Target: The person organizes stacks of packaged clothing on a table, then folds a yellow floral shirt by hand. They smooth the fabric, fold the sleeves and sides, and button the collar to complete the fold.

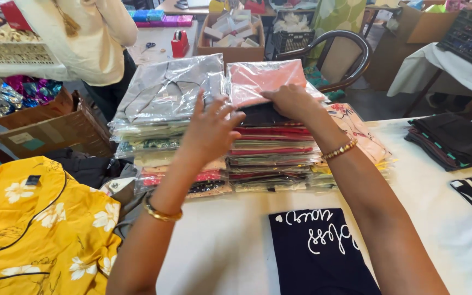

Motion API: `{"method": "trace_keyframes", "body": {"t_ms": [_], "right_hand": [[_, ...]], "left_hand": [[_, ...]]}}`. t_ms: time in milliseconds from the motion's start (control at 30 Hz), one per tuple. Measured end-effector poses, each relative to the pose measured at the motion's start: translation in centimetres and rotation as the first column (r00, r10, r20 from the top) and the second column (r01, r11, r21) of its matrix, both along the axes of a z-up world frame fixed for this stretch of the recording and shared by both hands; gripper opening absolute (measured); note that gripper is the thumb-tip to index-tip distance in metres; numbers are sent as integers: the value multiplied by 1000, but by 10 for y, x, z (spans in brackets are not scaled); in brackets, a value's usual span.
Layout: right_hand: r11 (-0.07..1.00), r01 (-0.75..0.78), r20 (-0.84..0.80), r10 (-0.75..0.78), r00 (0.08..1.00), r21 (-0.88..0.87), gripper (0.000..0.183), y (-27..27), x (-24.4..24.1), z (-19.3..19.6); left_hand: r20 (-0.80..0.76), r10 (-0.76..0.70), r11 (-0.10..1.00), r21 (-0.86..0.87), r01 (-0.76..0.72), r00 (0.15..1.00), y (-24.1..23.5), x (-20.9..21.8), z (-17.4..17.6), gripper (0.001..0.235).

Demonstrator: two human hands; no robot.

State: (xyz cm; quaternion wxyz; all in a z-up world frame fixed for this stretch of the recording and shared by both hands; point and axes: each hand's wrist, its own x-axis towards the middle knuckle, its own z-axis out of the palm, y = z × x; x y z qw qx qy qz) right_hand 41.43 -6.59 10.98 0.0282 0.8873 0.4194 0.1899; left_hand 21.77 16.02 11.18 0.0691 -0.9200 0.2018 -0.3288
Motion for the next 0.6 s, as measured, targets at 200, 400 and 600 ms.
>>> {"method": "trace_keyframes", "body": {"t_ms": [200, 400, 600], "right_hand": [[997, -52, 66, 48, 997, 65, 43, -13, -38, -10], [971, -197, 243, 161, 957, 134, 41, -19, -54, -26], [970, -190, 265, 146, 953, 148, 40, -24, -81, -29]], "left_hand": [[191, 156, 983, 65, -172, 969, -36, 22, -35, 38], [279, 239, 961, 68, -268, 930, -41, 47, -48, 38], [175, 258, 959, 75, -274, 950, -47, 27, -49, 30]]}}
